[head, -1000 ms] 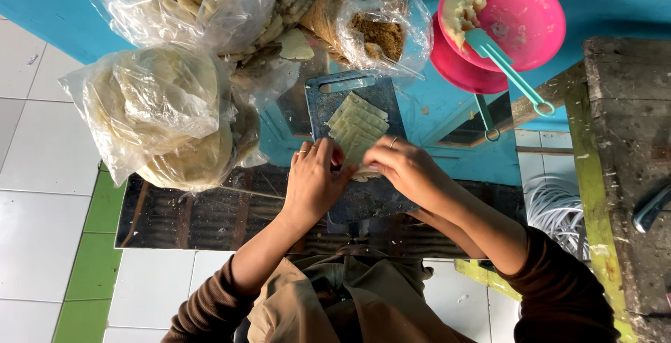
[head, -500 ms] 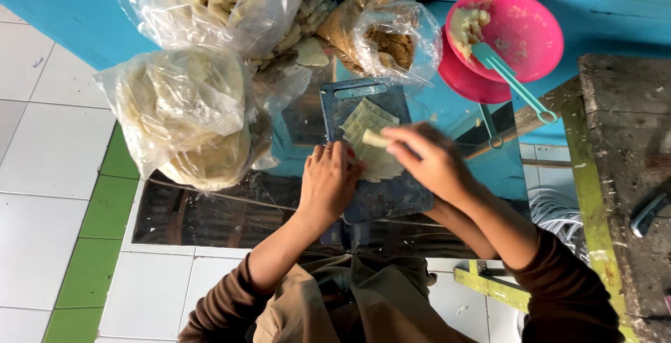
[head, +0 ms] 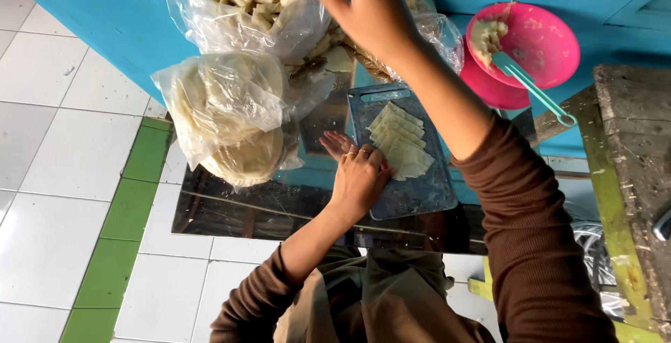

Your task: The person takes thin square pastry wrappers from a stack on a small cutting board, spoons brown filling from a cone-shaped plastic bag onto a wrapper, folds the sides over and rolls it into a cylinder, and places the finished roll into a plastic bag with other rolled pieces. At the end the person takes a new stack of wrappers and separates sheets to continue.

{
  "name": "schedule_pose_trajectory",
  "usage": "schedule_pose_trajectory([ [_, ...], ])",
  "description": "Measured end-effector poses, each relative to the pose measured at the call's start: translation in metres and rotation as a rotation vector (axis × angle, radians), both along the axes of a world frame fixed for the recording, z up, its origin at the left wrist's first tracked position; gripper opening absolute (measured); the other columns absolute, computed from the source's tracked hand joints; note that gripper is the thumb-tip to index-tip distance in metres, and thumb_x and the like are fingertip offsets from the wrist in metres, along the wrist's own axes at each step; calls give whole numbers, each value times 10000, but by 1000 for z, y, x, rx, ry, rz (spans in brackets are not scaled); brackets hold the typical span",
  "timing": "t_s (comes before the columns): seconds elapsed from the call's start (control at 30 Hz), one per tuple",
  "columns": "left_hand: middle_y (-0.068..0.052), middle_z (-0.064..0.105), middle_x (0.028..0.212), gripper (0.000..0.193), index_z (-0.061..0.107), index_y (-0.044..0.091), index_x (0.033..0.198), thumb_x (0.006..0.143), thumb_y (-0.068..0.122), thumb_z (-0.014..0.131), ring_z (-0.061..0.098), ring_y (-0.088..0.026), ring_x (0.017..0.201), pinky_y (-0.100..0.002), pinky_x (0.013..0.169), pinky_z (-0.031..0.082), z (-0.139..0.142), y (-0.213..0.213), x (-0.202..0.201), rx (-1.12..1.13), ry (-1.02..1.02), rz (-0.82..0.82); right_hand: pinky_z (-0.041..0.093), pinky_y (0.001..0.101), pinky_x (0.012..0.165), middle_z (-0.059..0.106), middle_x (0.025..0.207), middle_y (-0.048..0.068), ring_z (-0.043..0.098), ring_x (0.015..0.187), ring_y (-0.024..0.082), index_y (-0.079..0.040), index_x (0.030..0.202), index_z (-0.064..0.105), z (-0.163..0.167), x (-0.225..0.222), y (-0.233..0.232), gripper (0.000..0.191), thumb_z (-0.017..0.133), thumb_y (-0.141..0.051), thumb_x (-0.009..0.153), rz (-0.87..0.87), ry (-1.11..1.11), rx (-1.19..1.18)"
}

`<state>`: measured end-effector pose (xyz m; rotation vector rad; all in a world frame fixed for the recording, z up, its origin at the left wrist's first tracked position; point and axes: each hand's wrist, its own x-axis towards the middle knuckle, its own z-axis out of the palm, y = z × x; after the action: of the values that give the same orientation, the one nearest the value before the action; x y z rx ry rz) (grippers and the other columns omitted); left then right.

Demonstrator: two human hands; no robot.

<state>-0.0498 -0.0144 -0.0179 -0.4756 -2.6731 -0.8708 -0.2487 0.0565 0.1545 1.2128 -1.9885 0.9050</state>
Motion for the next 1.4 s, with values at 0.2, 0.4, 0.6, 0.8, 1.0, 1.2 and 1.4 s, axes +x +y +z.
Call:
schedule_pose_trajectory([
  [0.2, -111, 627, 961, 342, 605, 61, 934, 841, 318, 811, 608, -339, 972, -456, 833, 488, -1, 0, 2, 92, -79, 26, 558, 434, 920, 667, 1231, 126, 678, 1111, 344, -52, 1221, 663, -62, 47, 83, 163, 691, -112, 1073, -174, -105, 181],
  [0.4, -91, 639, 949, 250, 622, 115, 869, 836, 282, 805, 622, -320, 967, -443, 826, 493, -1, 5, 3, 14, -28, -2, 528, 484, 772, 710, 1020, 172, 674, 939, 394, -59, 1182, 667, -103, 48, 171, 221, 729, -182, 1009, -583, -263, 317],
  [0.6, -137, 625, 953, 290, 612, 38, 934, 861, 271, 769, 603, -364, 945, -463, 814, 485, 6, 0, 2, 75, -55, -26, 542, 438, 646, 745, 919, 147, 721, 802, 322, -59, 1172, 670, -133, 50, 182, 281, 762, -175, 933, -523, -540, 200],
  [0.8, -140, 634, 960, 243, 628, 58, 902, 904, 274, 740, 613, -360, 955, -469, 810, 485, 9, 0, 3, 39, -57, -14, 568, 372, 685, 751, 945, 160, 758, 840, 294, -41, 1097, 720, -142, 49, 185, 132, 735, -84, 973, -478, -412, -59],
  [1.0, -122, 661, 898, 244, 612, 47, 931, 931, 262, 728, 633, -341, 876, -448, 761, 493, 18, 1, 6, 92, -77, -36, 557, 364, 673, 746, 927, 182, 749, 799, 297, -8, 1070, 734, -141, 46, 188, 119, 728, -46, 957, -564, -395, -77],
  [1.2, -130, 678, 819, 267, 577, 37, 941, 930, 240, 749, 655, -342, 764, -451, 683, 504, 27, 5, 7, 183, -77, -74, 553, 302, 631, 761, 871, 121, 726, 725, 153, 19, 1063, 738, -143, 40, 185, 140, 741, -50, 941, -408, -693, -205],
  [1.4, -134, 663, 812, 293, 554, 32, 977, 908, 228, 761, 672, -319, 720, -421, 633, 525, 27, 6, 6, 252, -127, -89, 553, 234, 565, 743, 836, 82, 690, 668, 91, 30, 1077, 751, -138, 37, 182, 169, 748, -48, 927, -301, -971, -291],
])
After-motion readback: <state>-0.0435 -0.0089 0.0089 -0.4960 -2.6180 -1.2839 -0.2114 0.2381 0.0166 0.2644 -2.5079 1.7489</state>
